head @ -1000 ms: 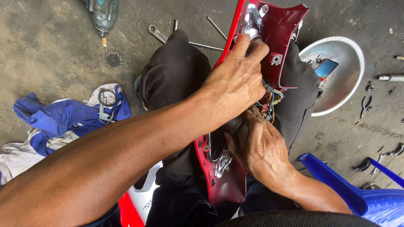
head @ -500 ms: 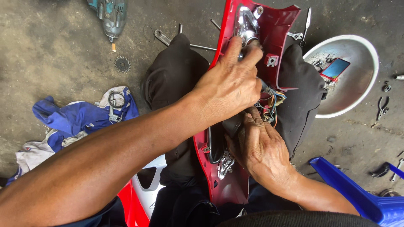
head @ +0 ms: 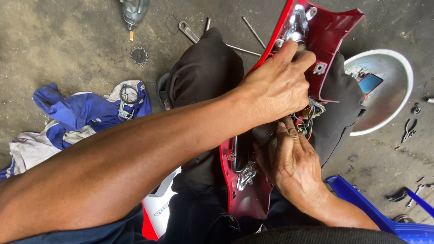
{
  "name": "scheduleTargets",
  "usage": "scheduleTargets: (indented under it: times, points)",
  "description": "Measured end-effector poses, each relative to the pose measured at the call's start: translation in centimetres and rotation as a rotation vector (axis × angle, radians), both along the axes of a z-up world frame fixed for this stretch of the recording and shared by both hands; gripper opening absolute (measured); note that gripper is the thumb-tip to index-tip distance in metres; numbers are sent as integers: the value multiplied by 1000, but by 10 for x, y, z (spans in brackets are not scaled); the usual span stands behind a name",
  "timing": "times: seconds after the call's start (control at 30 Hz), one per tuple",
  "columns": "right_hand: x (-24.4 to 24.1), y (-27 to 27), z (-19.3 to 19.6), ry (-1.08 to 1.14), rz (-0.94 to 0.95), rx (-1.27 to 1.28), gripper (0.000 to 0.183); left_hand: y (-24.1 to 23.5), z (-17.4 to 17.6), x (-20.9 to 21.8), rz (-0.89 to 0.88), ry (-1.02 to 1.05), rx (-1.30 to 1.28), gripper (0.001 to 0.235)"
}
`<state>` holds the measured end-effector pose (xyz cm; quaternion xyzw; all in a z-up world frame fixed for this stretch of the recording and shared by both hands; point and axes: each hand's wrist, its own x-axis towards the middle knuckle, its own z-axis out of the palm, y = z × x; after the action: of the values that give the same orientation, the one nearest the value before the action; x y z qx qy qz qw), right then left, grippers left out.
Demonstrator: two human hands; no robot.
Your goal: The person works on the internal components of a red motorcycle fairing, using a screwdriver to remove a part and then manipulating wires and connectors by hand. They then place the fairing on the floor and move towards the motorcycle.
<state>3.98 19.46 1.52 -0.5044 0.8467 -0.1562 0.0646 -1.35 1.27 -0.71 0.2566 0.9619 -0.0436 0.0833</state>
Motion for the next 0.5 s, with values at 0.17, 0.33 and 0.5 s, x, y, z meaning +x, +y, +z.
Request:
scheduleTargets:
  times: [0.17,0.33,0.5]
  points:
    - [-1,-1,0,-13,8,-9,59,2,4,-3,-3,-70,-29,16]
    - [-3,-5,5,4,-33,15,50,7,9,-9,-12,-159,-23,22]
    - [-6,-6,5,-2,-8,24,50,10,11,-12,-3,-314,-70,29]
